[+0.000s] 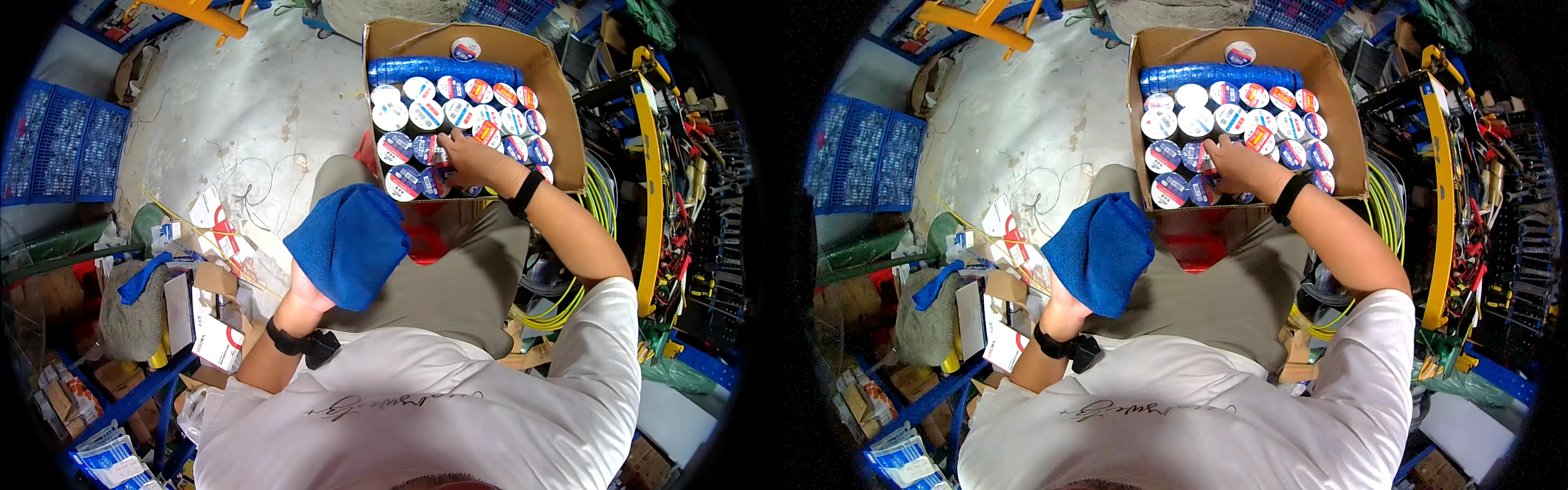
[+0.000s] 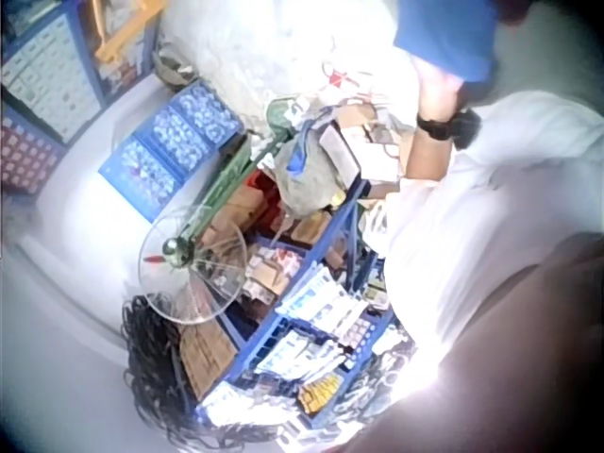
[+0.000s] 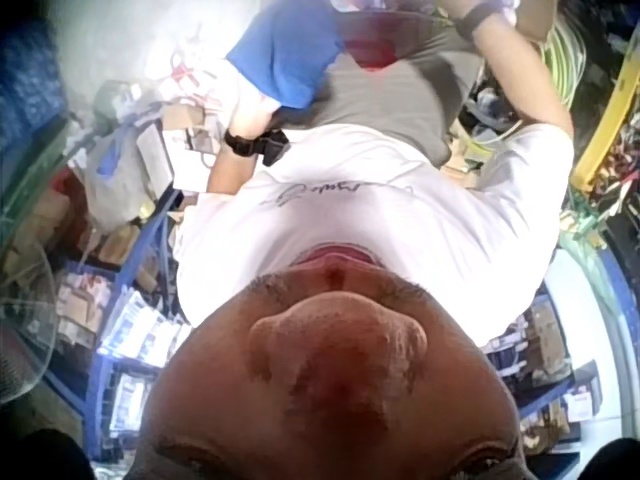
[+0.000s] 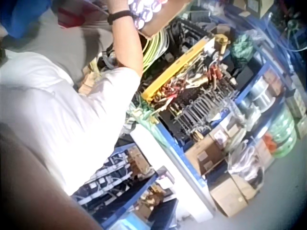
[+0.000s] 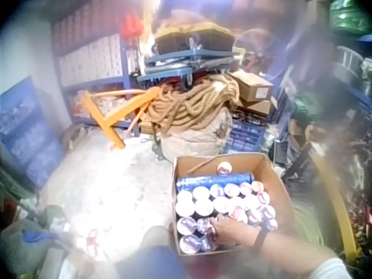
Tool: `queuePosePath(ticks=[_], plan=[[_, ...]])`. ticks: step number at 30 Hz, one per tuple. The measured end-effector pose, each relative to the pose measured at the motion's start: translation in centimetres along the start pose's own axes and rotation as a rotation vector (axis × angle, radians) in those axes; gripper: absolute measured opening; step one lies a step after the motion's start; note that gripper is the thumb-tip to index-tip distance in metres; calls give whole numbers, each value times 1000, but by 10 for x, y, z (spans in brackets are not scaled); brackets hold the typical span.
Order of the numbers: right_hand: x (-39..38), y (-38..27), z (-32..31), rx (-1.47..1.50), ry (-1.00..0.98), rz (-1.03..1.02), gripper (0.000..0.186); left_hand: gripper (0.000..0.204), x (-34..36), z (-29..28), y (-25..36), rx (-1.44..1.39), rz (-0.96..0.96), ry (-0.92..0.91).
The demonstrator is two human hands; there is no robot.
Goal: The person takes rolls of electrical tape one at a time from a box, wipes the bottom of each roll with a blue cloth, and returns them to the box.
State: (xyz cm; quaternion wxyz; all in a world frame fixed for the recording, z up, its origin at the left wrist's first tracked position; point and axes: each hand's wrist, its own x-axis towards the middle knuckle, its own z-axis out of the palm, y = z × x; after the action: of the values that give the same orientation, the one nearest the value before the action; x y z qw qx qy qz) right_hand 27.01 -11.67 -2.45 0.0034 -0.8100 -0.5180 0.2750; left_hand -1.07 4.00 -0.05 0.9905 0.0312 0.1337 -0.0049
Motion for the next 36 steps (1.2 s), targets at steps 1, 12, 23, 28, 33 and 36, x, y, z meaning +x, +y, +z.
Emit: queuePosePath(ticks=[1,12,23,28,33,36], plan=[[2,1,0,-20,0,-9,79,55,0,2,0,3,4,-3],[3,-9,-21,-100,64,-72,59,58,-6,26,-10,147,77,-21],[-180,-91,-49,431,875,-136,68,51,32,55,-43,203,43,-193],[-191,-124,-6,318,939,-88,64,47,48,69,-91,780,107,-260],[-199,-138,22,255,1076,77,63,46,41,56,-108,578,-256,-201],[-198,-140,30,251,1115,39,63,48,41,59,-113,601,-305,-178]])
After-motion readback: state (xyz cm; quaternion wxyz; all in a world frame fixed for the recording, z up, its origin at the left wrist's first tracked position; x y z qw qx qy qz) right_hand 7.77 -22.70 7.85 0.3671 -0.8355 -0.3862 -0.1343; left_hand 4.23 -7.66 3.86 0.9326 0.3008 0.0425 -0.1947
